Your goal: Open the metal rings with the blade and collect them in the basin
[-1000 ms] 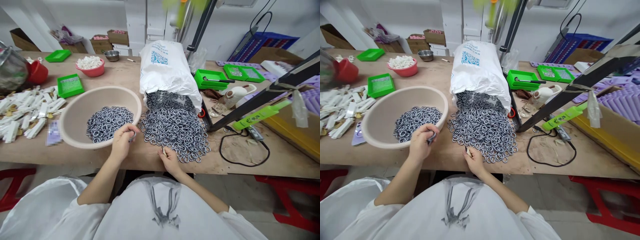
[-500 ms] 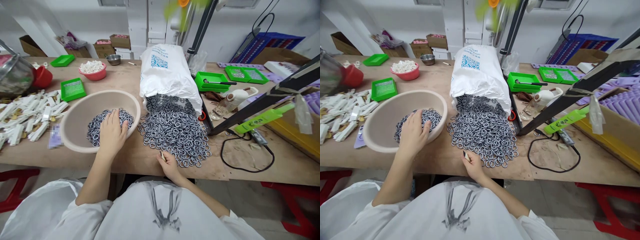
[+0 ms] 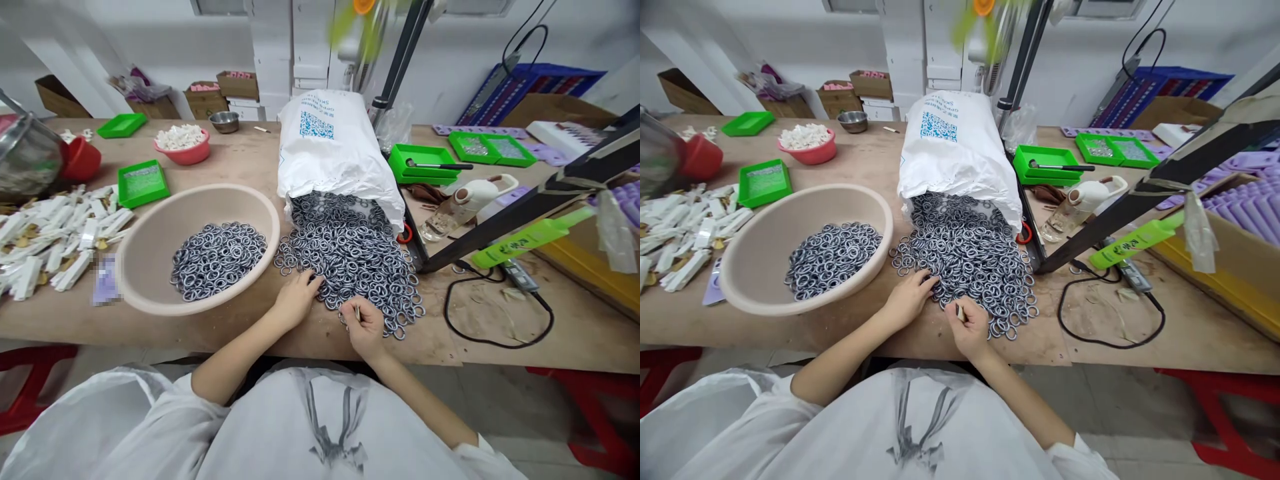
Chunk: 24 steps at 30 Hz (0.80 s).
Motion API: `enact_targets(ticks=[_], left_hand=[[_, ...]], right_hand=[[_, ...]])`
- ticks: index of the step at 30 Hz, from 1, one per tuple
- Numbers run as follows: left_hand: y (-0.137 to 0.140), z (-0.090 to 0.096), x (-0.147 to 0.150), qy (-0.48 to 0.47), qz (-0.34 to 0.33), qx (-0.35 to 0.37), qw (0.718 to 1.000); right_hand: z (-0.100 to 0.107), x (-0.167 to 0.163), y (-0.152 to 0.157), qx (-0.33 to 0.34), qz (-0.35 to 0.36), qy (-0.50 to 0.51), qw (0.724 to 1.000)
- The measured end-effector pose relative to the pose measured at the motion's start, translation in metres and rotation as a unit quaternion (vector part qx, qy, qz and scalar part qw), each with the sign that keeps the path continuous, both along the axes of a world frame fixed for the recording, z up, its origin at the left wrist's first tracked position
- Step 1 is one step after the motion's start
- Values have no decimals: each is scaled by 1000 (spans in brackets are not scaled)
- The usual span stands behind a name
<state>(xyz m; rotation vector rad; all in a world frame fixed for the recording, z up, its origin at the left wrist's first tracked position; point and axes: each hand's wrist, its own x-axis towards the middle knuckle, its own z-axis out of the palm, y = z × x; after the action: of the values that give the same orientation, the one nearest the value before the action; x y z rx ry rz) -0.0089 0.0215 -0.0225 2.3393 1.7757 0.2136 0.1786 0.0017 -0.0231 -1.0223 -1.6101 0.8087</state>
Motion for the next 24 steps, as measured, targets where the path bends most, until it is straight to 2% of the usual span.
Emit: enact_targets(ticks=[7, 10, 12, 15, 19, 21, 24], left_hand=[[24, 34, 4, -79, 19, -29, 996], [33, 42, 9, -161, 15, 9, 987], [38, 41, 12, -247, 34, 43, 968], [43, 33, 14, -415, 77, 36, 906], [46, 21, 14, -634, 114, -70, 761], [46, 18, 14, -690, 132, -115, 702], [44, 18, 14, -721, 139, -172, 657]], right_hand=[[27, -1, 46, -53, -21, 20, 998], [36, -7, 72, -73, -1, 20, 997], [36, -12, 85, -76, 7, -5, 997], [29, -17, 93, -53, -3, -47, 997], [17, -18, 91, -8, 19, -46, 999], [13, -18, 89, 23, 46, -42, 998], [9, -17, 86, 59, 61, -40, 996]])
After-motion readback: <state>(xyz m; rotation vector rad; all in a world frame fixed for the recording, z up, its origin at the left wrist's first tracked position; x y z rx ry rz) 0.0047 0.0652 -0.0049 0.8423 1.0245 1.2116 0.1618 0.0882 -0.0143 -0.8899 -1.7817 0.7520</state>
